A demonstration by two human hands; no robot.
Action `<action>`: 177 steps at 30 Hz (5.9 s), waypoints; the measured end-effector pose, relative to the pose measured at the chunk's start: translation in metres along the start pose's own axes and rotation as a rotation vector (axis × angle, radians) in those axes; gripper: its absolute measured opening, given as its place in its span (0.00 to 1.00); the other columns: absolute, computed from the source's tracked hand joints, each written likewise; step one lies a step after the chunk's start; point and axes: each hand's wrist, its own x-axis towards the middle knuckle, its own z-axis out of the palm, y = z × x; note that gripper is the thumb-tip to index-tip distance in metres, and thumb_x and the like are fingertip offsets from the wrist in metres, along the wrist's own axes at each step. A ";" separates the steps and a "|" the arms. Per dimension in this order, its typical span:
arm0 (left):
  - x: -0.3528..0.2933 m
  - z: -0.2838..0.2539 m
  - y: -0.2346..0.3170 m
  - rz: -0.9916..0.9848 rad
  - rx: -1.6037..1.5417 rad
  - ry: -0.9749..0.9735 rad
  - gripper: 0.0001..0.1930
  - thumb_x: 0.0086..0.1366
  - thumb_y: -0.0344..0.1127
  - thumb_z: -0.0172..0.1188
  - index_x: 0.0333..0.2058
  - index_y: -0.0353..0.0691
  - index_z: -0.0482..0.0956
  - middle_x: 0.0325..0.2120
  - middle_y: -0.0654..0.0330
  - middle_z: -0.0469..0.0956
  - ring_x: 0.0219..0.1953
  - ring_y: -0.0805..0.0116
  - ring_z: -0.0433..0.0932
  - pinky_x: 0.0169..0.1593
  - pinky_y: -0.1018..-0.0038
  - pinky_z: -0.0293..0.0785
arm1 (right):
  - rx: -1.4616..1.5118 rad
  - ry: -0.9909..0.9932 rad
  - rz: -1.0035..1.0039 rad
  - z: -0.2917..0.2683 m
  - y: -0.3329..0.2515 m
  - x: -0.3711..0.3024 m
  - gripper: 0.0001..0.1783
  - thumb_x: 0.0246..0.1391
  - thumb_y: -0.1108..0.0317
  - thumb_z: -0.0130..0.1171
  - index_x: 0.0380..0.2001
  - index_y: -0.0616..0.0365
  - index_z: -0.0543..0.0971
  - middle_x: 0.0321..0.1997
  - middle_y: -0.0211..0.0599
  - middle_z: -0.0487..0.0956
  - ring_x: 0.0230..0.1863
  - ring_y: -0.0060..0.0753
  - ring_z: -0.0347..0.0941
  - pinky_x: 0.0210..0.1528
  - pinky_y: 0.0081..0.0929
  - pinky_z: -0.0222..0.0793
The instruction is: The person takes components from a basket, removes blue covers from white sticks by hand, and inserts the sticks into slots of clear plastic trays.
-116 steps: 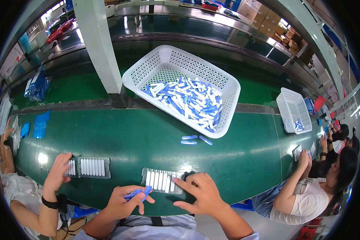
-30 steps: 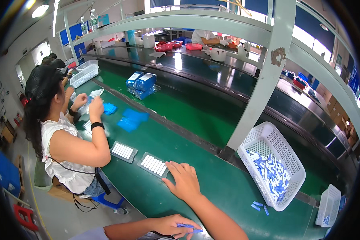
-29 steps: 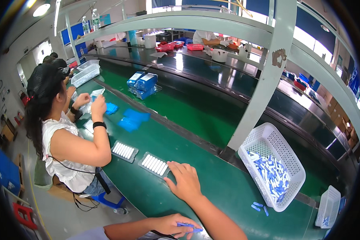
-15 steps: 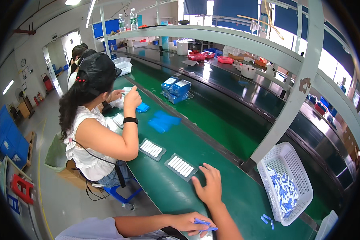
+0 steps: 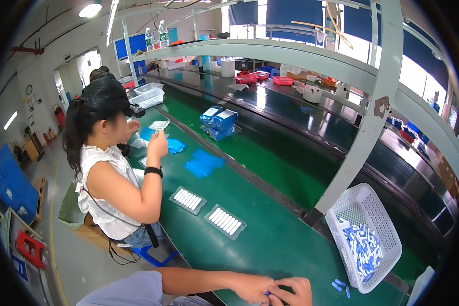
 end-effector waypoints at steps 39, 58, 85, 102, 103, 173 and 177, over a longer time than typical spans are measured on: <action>-0.114 -0.108 0.041 0.026 0.231 0.846 0.12 0.76 0.44 0.53 0.45 0.40 0.74 0.27 0.70 0.69 0.27 0.81 0.66 0.30 0.79 0.65 | 0.124 0.333 0.313 0.028 0.009 -0.038 0.11 0.57 0.70 0.62 0.43 0.61 0.84 0.39 0.50 0.80 0.41 0.51 0.77 0.46 0.39 0.73; 0.026 0.054 -0.013 -0.201 -1.249 0.458 0.11 0.75 0.38 0.49 0.33 0.40 0.74 0.22 0.62 0.70 0.22 0.72 0.69 0.26 0.75 0.67 | 0.096 0.325 0.165 0.012 0.022 -0.035 0.48 0.41 0.50 0.78 0.62 0.58 0.70 0.62 0.48 0.72 0.57 0.50 0.73 0.56 0.44 0.68; -0.059 0.051 -0.025 0.447 0.526 1.327 0.12 0.75 0.39 0.51 0.35 0.39 0.76 0.46 0.45 0.82 0.51 0.54 0.79 0.57 0.60 0.67 | 1.562 -0.007 0.612 0.097 -0.033 0.003 0.40 0.74 0.62 0.40 0.76 0.52 0.31 0.80 0.46 0.41 0.80 0.44 0.39 0.79 0.40 0.37; -0.087 0.015 -0.038 0.587 -0.255 0.964 0.04 0.67 0.22 0.56 0.38 0.31 0.79 0.46 0.45 0.81 0.51 0.57 0.79 0.57 0.64 0.74 | 1.238 -0.392 0.479 0.101 0.004 0.047 0.16 0.64 0.70 0.61 0.53 0.62 0.81 0.50 0.34 0.82 0.51 0.23 0.76 0.57 0.25 0.71; -0.086 0.010 -0.038 0.563 -0.186 0.871 0.05 0.66 0.22 0.57 0.39 0.31 0.81 0.48 0.47 0.81 0.52 0.60 0.78 0.57 0.65 0.73 | 1.237 -0.348 0.454 0.097 0.006 0.047 0.15 0.63 0.71 0.62 0.52 0.62 0.81 0.49 0.34 0.82 0.50 0.22 0.76 0.54 0.24 0.72; -0.019 -0.063 -0.011 0.283 -0.111 1.220 0.04 0.63 0.22 0.66 0.36 0.33 0.81 0.37 0.60 0.78 0.35 0.77 0.78 0.35 0.83 0.72 | 1.494 0.078 0.695 0.066 0.095 0.098 0.13 0.60 0.75 0.64 0.47 0.70 0.83 0.50 0.43 0.82 0.51 0.31 0.79 0.57 0.29 0.74; -0.013 -0.053 -0.002 0.207 -0.124 1.313 0.04 0.61 0.22 0.67 0.35 0.34 0.84 0.36 0.61 0.78 0.33 0.77 0.76 0.32 0.81 0.70 | 1.474 0.131 0.699 0.067 0.091 0.099 0.11 0.60 0.76 0.64 0.46 0.69 0.84 0.49 0.41 0.83 0.50 0.32 0.79 0.57 0.30 0.74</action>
